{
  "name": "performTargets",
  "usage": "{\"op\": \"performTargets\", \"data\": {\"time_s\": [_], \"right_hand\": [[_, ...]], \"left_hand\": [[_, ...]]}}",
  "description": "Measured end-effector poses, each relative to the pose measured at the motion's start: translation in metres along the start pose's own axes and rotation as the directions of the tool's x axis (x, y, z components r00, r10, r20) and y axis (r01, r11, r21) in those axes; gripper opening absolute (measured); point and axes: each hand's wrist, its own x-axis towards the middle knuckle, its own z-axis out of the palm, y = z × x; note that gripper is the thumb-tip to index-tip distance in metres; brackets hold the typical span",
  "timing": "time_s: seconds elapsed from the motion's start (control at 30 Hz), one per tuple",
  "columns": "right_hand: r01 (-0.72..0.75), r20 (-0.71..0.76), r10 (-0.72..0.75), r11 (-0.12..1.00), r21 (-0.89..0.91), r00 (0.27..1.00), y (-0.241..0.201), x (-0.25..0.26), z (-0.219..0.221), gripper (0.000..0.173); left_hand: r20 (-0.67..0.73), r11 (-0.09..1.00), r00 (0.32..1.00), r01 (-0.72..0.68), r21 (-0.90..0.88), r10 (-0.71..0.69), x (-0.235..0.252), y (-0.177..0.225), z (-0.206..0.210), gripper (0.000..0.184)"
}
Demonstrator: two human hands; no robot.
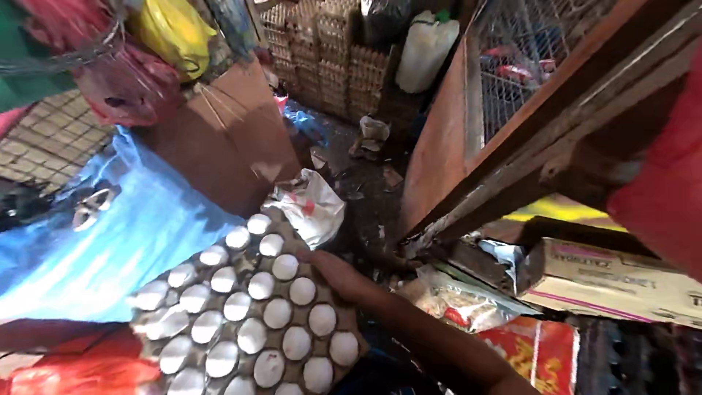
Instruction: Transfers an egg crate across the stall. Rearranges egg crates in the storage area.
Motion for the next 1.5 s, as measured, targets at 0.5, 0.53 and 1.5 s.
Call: {"op": "performTargets", "data": {"time_s": [0.5,0.53,1.5], "right_hand": [[0.238,-0.533,-0.018,0.908,0.346,0.846,-0.063,0.123,-0.215,0.048],[0.264,-0.554,-0.029,0.899,0.350,0.832,-0.069,0.132,-0.229,0.047],[0.199,-0.536,0.028,0.911,0.361,0.844,-0.255,0.462,-0.731,0.044]], "left_hand": [[0.281,0.934,0.899,0.280,0.221,-0.336,0.343,-0.091,0.238,0.060],[0.309,0.933,0.887,0.283,0.223,-0.343,0.363,-0.096,0.253,0.060],[0.185,0.830,0.809,0.544,0.124,-0.558,0.758,-0.290,0.664,0.084]]}}
